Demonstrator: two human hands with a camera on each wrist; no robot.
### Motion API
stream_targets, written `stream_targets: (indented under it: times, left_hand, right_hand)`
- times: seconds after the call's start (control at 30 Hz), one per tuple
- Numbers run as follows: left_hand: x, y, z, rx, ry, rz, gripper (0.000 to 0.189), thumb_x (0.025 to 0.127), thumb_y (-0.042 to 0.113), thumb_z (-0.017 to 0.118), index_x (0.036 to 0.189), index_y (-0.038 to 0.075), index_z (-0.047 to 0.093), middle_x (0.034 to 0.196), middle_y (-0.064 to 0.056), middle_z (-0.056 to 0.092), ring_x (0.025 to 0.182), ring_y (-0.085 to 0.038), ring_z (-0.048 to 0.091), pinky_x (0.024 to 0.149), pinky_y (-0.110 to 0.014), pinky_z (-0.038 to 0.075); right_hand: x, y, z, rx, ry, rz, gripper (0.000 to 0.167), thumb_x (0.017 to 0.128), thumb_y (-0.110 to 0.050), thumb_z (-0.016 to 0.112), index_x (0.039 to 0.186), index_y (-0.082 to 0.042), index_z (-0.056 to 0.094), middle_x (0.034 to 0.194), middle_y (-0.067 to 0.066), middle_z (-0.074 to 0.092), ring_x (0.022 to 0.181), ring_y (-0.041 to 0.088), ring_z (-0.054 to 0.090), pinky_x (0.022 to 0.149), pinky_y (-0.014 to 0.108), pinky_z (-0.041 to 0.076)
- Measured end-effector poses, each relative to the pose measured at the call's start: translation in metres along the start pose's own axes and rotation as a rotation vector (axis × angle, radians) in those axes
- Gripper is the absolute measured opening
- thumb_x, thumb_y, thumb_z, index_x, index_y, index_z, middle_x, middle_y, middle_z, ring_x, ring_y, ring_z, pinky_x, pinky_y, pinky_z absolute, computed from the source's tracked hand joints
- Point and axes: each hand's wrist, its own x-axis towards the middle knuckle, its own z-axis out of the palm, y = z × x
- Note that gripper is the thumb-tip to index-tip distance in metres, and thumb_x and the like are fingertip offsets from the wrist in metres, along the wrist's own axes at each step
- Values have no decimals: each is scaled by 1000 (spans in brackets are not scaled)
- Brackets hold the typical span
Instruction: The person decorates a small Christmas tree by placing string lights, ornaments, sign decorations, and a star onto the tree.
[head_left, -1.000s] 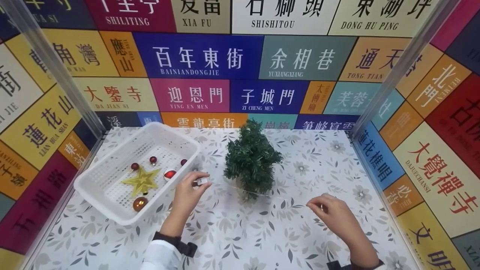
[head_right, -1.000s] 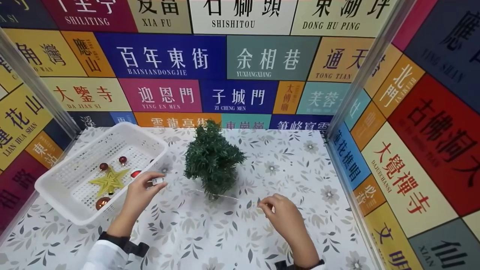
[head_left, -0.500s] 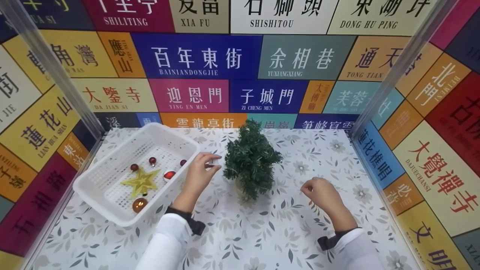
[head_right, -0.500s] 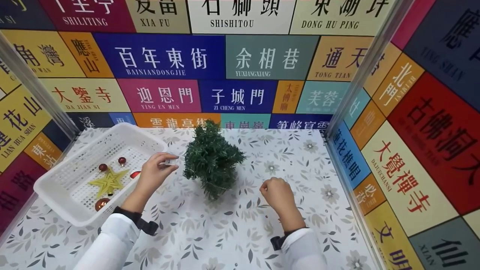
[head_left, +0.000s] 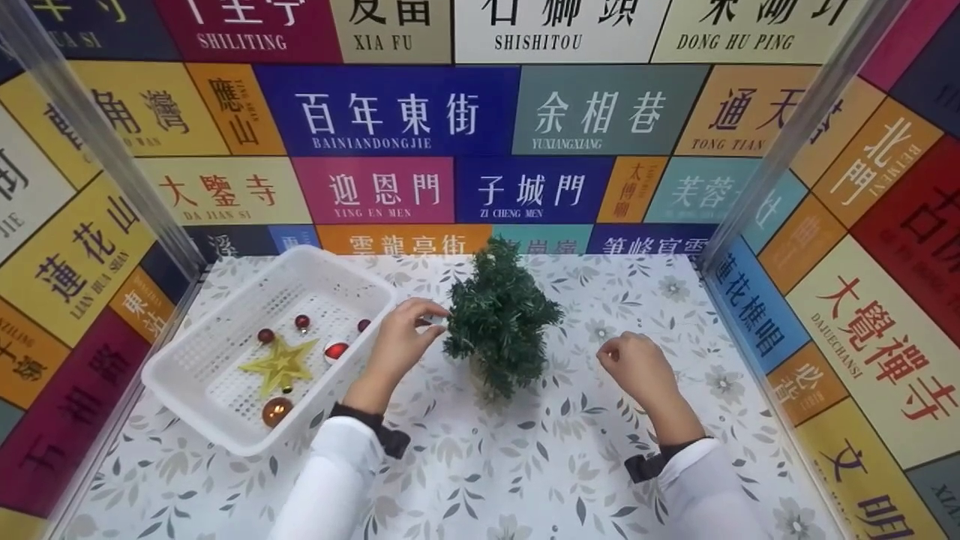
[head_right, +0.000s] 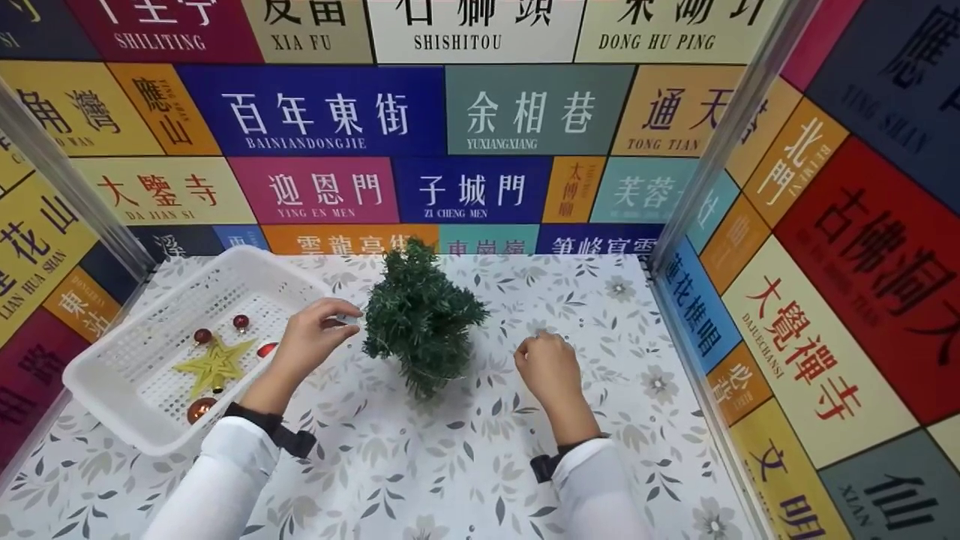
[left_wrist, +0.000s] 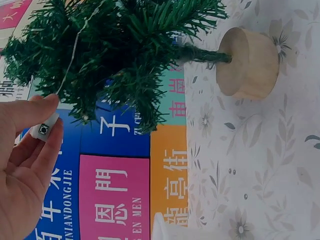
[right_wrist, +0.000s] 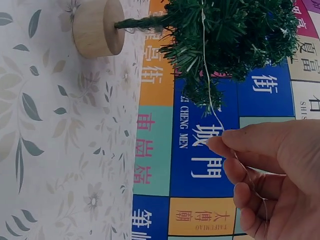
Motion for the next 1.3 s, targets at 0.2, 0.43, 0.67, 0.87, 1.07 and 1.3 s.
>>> stream_targets:
  times: [0.2,0.43,0.67,0.87,1.07,1.3]
  left_hand:
    - [-6,-2,-15,-11,-74,11,26,75,2,69,98,13,65,99,2,59,90,-16,56,76,-20,47]
    - [1,-1,-14,10,-61,11,25,76,1,68,99,12,65,99,0,59,91,-16,56,77,-21,46]
    - [11,-2,1,-33,-5,-62,27,75,-1,68,100,9,64,101,-5,58,92,-18,56,78,-24,47]
    - [23,-5,11,-87,-5,-204,29,78,1,65,106,9,61,104,-5,57,99,-19,54,81,-24,46]
    - [37,-10,20,-86,-34,-281,34,81,2,62,114,10,58,109,-4,58,104,-20,52,84,-28,45]
    - [44,-17,27,-63,-148,-361,42,87,4,52,127,17,49,121,-8,52,109,-24,50,88,-34,42]
  right_hand:
    - [-1,-7,-12,59,-32,-5,14,82,-15,58,79,-7,69,72,0,53,66,18,50,57,35,43]
    - [7,-12,-15,64,-17,0,14,82,-15,58,79,-6,69,73,2,53,63,18,50,56,35,42]
    - [21,-15,-4,102,102,66,17,84,-17,59,86,-3,67,77,7,54,67,22,51,60,38,42]
    - [37,-13,9,115,253,92,16,85,-16,59,85,-3,67,76,10,56,71,26,51,64,40,41]
    - [52,-16,18,80,245,102,15,85,-16,59,85,-3,67,75,10,57,71,27,52,65,41,41]
    - [57,-22,26,65,233,58,16,85,-18,59,85,-5,68,75,8,57,70,25,52,66,40,41]
